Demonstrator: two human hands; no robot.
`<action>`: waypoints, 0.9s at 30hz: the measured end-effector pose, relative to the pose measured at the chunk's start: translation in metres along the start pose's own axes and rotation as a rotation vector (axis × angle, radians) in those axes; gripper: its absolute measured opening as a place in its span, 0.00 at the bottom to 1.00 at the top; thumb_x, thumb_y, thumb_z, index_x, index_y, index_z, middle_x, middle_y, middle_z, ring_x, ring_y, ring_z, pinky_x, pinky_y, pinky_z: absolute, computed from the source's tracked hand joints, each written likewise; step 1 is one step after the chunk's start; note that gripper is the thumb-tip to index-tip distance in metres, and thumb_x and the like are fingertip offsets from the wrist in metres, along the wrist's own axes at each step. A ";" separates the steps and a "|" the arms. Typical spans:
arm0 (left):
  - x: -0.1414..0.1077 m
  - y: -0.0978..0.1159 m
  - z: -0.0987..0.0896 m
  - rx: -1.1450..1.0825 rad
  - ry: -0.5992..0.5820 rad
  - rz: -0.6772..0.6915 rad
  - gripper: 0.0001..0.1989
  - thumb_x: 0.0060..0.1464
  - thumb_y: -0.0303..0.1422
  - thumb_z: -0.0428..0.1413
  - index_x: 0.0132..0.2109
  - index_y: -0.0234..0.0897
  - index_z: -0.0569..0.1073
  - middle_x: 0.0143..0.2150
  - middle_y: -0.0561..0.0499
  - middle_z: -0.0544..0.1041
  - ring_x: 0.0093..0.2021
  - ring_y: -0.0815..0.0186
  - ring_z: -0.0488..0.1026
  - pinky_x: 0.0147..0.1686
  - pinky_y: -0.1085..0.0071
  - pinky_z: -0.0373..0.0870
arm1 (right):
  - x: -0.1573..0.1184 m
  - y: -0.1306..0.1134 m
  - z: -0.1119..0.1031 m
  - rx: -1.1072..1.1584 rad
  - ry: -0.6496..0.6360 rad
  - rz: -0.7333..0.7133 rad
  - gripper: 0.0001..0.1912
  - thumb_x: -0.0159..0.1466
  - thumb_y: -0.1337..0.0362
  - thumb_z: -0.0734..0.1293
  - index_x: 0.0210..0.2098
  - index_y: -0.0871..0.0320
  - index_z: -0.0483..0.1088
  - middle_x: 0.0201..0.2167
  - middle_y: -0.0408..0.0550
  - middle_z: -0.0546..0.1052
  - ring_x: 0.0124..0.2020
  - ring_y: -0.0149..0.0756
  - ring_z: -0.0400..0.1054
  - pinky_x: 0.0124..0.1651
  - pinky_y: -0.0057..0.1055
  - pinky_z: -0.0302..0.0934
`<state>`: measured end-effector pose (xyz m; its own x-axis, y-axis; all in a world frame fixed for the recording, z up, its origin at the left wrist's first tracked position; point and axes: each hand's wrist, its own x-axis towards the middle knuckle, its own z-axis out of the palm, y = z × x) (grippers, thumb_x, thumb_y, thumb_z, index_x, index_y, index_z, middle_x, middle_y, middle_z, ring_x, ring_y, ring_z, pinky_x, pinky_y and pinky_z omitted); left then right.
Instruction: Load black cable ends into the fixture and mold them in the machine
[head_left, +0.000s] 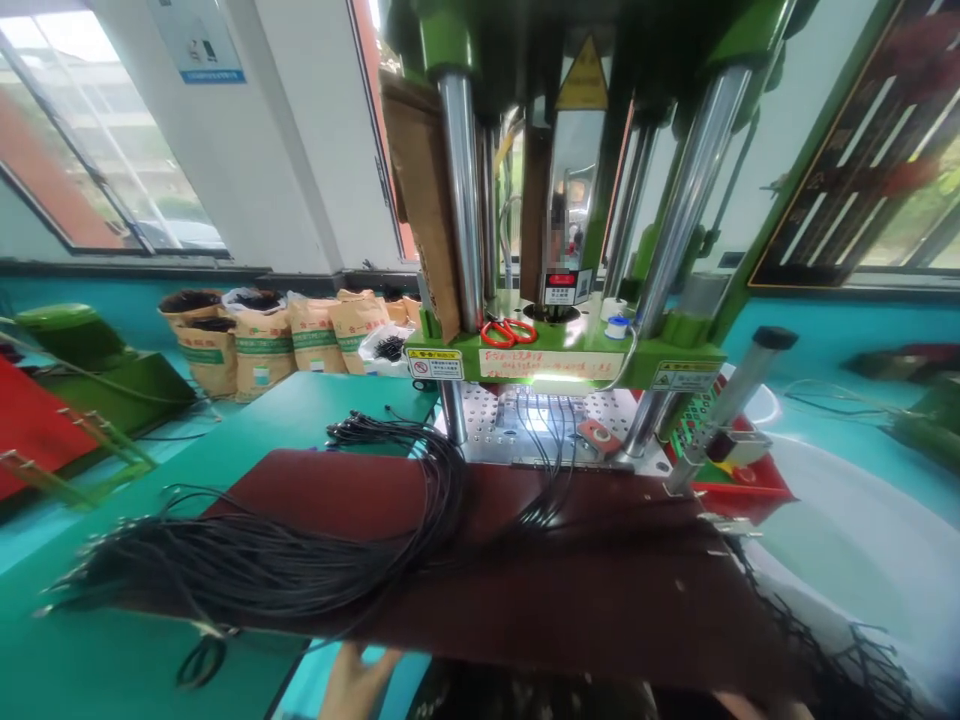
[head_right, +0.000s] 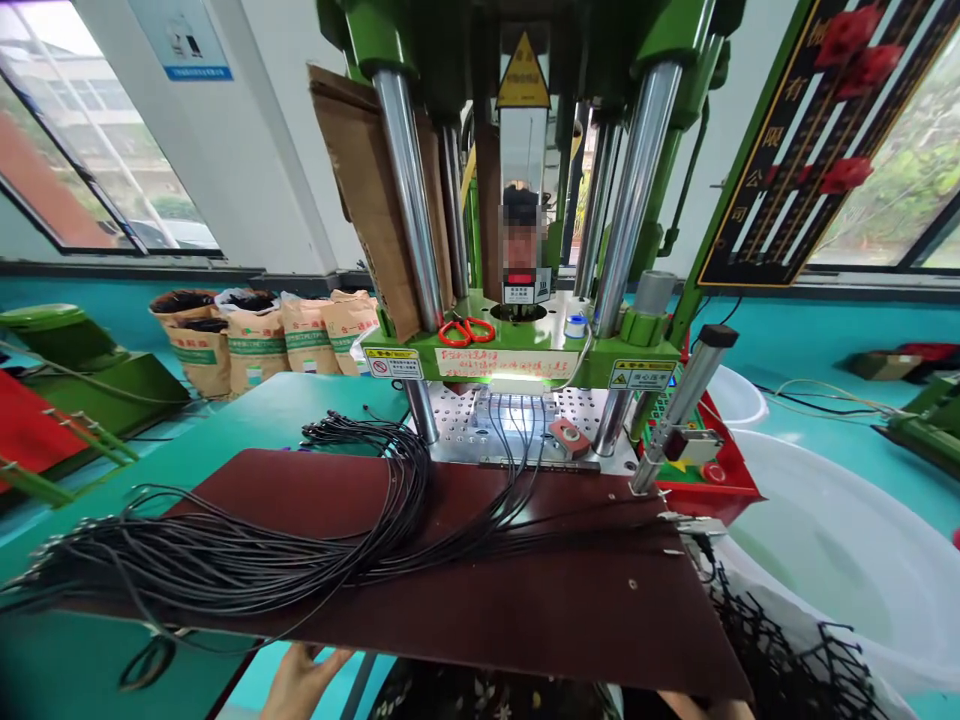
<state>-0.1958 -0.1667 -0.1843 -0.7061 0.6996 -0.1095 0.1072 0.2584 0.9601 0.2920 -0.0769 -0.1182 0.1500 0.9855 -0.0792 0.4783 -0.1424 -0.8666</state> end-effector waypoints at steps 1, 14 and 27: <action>-0.002 -0.002 0.002 -0.011 0.028 0.011 0.28 0.23 0.45 0.62 0.34 0.32 0.70 0.34 0.43 0.76 0.43 0.47 0.71 0.46 0.56 0.65 | 0.001 0.003 0.004 0.010 0.011 -0.001 0.31 0.40 0.54 0.69 0.46 0.47 0.68 0.38 0.48 0.77 0.49 0.57 0.63 0.45 0.42 0.65; 0.002 -0.004 -0.006 0.044 -0.047 -0.024 0.23 0.26 0.41 0.62 0.33 0.33 0.72 0.35 0.44 0.76 0.48 0.48 0.68 0.50 0.57 0.62 | 0.014 0.013 0.010 0.114 0.166 -0.003 0.37 0.38 0.60 0.69 0.49 0.40 0.65 0.45 0.43 0.73 0.47 0.53 0.65 0.33 0.39 0.70; -0.001 -0.013 -0.005 0.104 -0.030 0.001 0.31 0.28 0.47 0.60 0.40 0.31 0.71 0.38 0.42 0.76 0.51 0.47 0.66 0.54 0.55 0.56 | -0.006 -0.006 0.013 0.117 0.106 -0.015 0.27 0.42 0.56 0.68 0.41 0.60 0.71 0.32 0.51 0.78 0.36 0.49 0.71 0.37 0.35 0.68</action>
<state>-0.2000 -0.1741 -0.1955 -0.6852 0.7187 -0.1180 0.1808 0.3248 0.9284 0.2768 -0.0807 -0.1191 0.2366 0.9714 -0.0184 0.3786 -0.1096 -0.9191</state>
